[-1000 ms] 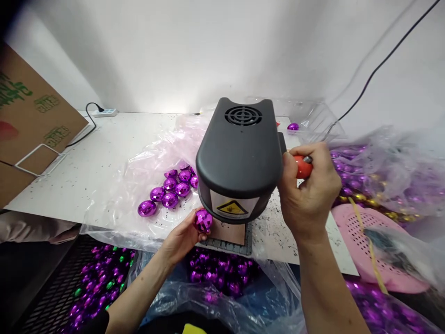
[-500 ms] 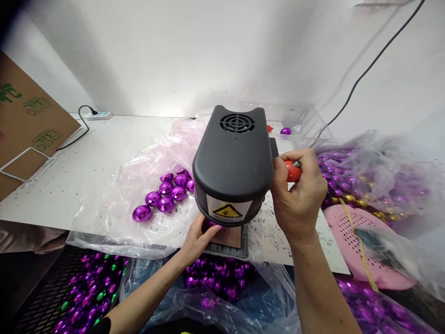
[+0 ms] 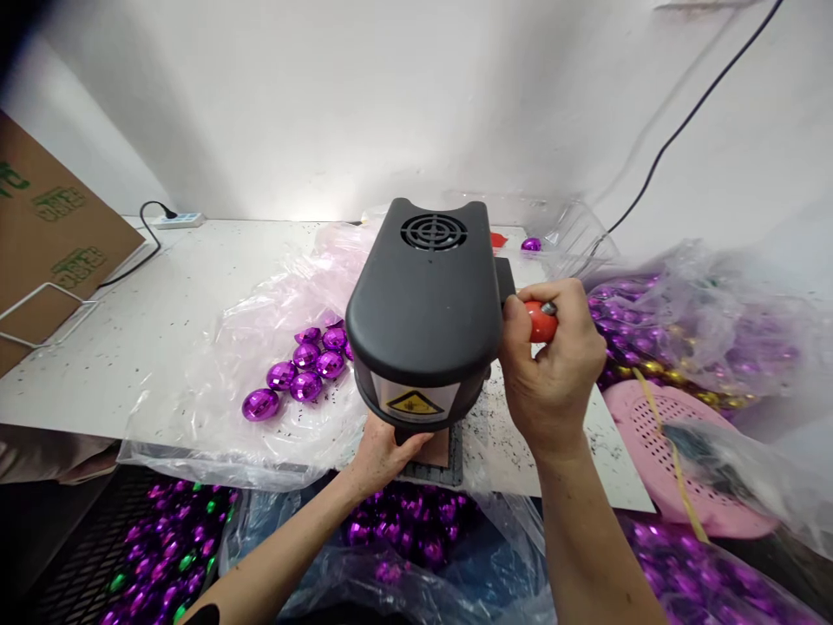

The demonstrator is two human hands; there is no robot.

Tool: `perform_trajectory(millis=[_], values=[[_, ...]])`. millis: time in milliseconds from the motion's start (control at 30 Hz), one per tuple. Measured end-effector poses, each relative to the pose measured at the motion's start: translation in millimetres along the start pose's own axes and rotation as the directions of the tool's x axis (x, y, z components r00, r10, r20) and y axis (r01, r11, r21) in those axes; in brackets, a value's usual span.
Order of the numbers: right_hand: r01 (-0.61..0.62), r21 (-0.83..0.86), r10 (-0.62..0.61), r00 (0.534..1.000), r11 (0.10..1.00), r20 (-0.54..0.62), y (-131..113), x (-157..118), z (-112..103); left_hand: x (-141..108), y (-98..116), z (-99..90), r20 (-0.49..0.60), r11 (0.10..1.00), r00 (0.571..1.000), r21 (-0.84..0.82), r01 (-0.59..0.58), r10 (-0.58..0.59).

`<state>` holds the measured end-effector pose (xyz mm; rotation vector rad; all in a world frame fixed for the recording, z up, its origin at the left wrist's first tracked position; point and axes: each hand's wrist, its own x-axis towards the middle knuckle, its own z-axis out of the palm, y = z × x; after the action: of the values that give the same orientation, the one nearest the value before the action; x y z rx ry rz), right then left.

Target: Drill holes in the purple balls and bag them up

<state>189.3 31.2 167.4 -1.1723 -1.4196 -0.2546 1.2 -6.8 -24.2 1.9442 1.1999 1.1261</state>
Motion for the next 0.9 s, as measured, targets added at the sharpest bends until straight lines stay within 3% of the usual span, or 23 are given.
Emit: perform_trajectory(millis=[267, 467, 767, 900], values=[[0.047, -0.017, -0.046, 0.998, 0.999, 0.043, -0.8, 0.2, -5.2, -0.8, -5.2, -0.1, 0.131, 0.997, 0.99, 0.054, -0.057, 0.049], [0.068, -0.068, -0.068, 0.998, 0.995, 0.0, 0.7, -4.6, -2.5, 3.0, 5.8, -4.2, 0.227, 0.989, 0.974, 0.143, -0.027, -0.006], [0.134, -0.142, -0.144, 0.988, 0.981, -0.061, 1.1, -7.5, -2.4, 3.2, 9.9, -6.1, 0.228, 0.983, 0.973, 0.181, -0.017, -0.025], [0.113, -0.229, -0.143, 0.983, 0.967, -0.118, -2.1, -22.0, -6.2, 4.0, 11.5, -8.6, 0.239, 0.988, 0.971, 0.156, -0.011, -0.027]])
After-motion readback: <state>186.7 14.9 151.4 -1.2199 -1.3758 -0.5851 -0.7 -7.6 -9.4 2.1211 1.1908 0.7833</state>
